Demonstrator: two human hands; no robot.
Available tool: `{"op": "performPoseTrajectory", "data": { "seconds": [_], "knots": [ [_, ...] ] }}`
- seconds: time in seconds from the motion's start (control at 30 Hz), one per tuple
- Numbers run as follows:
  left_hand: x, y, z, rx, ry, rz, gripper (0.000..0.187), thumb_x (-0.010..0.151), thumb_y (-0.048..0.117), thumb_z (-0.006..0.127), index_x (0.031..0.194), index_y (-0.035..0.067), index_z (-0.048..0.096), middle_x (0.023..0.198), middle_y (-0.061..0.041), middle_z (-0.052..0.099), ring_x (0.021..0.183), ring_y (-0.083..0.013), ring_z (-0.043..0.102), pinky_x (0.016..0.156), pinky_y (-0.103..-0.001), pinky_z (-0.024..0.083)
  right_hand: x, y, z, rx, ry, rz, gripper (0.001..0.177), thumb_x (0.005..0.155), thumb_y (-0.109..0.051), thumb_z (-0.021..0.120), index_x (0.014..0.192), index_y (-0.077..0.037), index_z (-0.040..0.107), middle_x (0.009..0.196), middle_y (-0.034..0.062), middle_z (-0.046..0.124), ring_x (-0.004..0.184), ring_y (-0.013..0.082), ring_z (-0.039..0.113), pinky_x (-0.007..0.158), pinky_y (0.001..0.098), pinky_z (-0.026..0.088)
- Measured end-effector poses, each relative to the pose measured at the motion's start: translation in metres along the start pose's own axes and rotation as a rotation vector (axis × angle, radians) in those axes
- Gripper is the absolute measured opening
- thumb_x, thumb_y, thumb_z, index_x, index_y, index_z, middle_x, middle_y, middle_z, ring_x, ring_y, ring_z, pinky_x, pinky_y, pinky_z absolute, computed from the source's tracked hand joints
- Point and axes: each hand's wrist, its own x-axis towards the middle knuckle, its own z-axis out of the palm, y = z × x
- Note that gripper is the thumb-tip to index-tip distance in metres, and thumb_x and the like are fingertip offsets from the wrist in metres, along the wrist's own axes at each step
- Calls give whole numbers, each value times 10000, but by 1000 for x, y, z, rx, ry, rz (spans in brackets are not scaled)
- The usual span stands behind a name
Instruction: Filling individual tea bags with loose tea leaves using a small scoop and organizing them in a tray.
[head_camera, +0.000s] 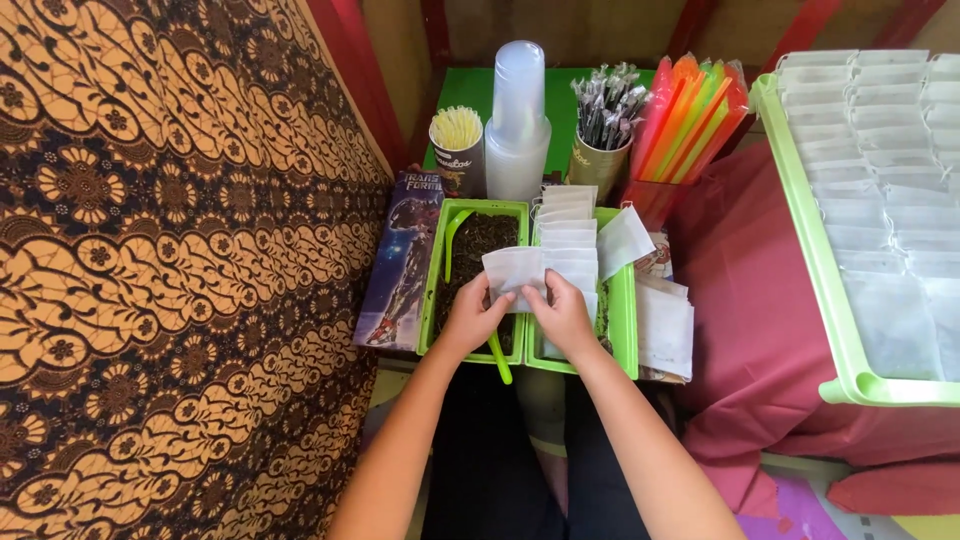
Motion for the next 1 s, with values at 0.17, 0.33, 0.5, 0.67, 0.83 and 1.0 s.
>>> {"op": "performPoseTrajectory", "data": {
  "seconds": [0.17,0.33,0.5,0.67,0.83,1.0],
  "knots": [
    [-2,21,-1,-36,23,25,325,983,96,658,1256,-76,622,1148,-232,711,1110,-340,682,868,-461,605,-2,-18,-4,17,23,-24,213,943,-153,708,760,-120,603,541,-32,513,546,54,422,498,214,366],
    [-1,21,0,-22,87,71,270,992,58,634,1225,-76,661,1088,-229,733,1035,-323,711,803,-451,626,-4,-24,-5,-39,115,-82,140,916,-68,726,1021,-46,636,801,85,688,731,186,667,731,344,561],
    [-3,28,-2,-24,179,133,276,1005,66,620,1230,-94,635,1075,-254,722,1027,-338,713,795,-467,625,-7,2,5,-260,242,-459,161,903,-159,774,886,-131,617,854,4,569,779,222,601,734,325,520],
    [-2,3,-3,-68,112,200,228,1024,85,575,1190,-46,661,1055,-199,737,1027,-267,698,820,-452,611,-9,-19,5,-361,30,-468,385,822,-270,820,1112,-104,628,984,74,584,934,284,630,845,396,534],
    [-3,27,-6,-88,-21,381,409,1049,292,482,1208,-10,709,1198,-209,718,1134,-315,670,919,-464,550,-9,-16,7,-216,6,-264,580,799,-212,850,1272,-55,551,1067,103,619,1004,270,672,880,349,573],
    [-7,36,-4,-155,-147,342,769,978,667,423,1307,29,698,1397,-224,620,1269,-329,582,974,-468,527,-13,-31,0,1,28,-132,872,773,-154,874,1456,61,376,1203,271,603,1096,387,646,982,435,548]
  ]
}}
